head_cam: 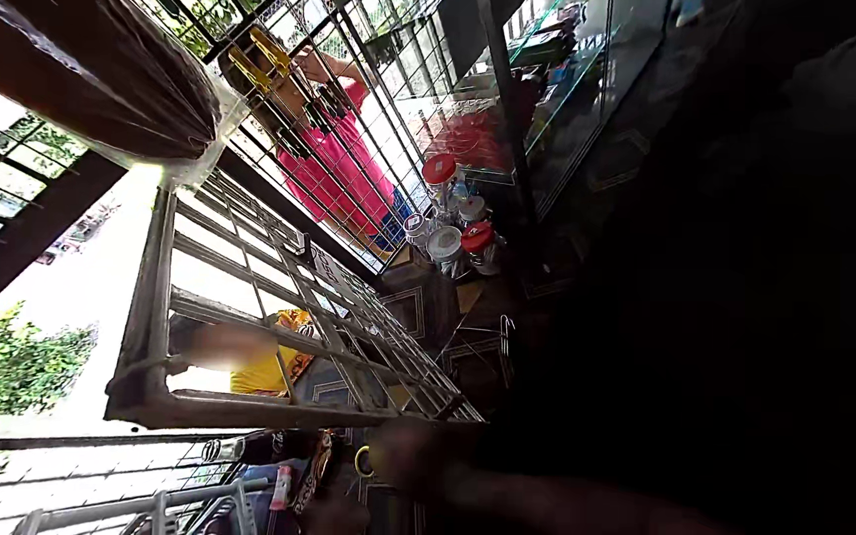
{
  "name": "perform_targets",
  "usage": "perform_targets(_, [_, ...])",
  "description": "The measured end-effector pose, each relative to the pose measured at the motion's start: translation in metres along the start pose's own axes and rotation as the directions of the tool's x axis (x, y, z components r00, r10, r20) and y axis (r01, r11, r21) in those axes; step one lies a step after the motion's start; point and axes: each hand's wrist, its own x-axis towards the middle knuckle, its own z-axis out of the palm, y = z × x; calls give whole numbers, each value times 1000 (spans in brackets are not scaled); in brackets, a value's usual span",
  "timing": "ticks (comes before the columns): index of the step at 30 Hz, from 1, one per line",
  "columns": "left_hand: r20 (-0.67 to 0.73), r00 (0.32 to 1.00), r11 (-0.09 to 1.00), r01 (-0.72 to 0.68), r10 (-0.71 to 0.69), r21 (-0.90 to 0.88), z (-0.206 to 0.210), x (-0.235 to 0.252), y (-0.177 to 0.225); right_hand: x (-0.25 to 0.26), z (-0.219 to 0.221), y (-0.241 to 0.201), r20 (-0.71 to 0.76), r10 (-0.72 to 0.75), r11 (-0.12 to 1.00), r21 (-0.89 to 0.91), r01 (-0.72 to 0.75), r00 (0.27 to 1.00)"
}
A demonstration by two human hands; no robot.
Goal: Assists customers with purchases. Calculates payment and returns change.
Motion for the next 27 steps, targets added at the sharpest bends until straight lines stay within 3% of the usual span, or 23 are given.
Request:
perform_targets(2, [-27,999,998,40,-38,58,4,0,5,1,-17,-2,197,28,989,136,-55,980])
perform_targets(5, [30,996,990,81,-85,112,-1,1,20,-1,-1,0,34,8,1000,-1,-8,999])
perform_targets(9, [64,998,988,10,-20,152,-1,-1,12,-1,9,1,-38,-10,998,-64,7,999])
perform_targets(16, [39,999,969,0,-10,249,4,-1,14,-1,6,0,-42,-8,998,-64,5,999])
perform_targets(20, [29,1000,971,-9,2,239,4,-1,17,0,-12,-1,154,25,993,109,-42,988])
perform_targets(22, [20,1000,977,2,-7,214,3,0,21,0,-8,0,116,18,996,85,-28,993])
perform_targets(24, [1,1000,981,4,-4,194,3,0,22,2,-17,0,220,27,987,150,-61,975])
perform_targets(27, [-15,1000,986,11,-8,165,5,0,17,3,-18,1,245,24,986,155,-64,969])
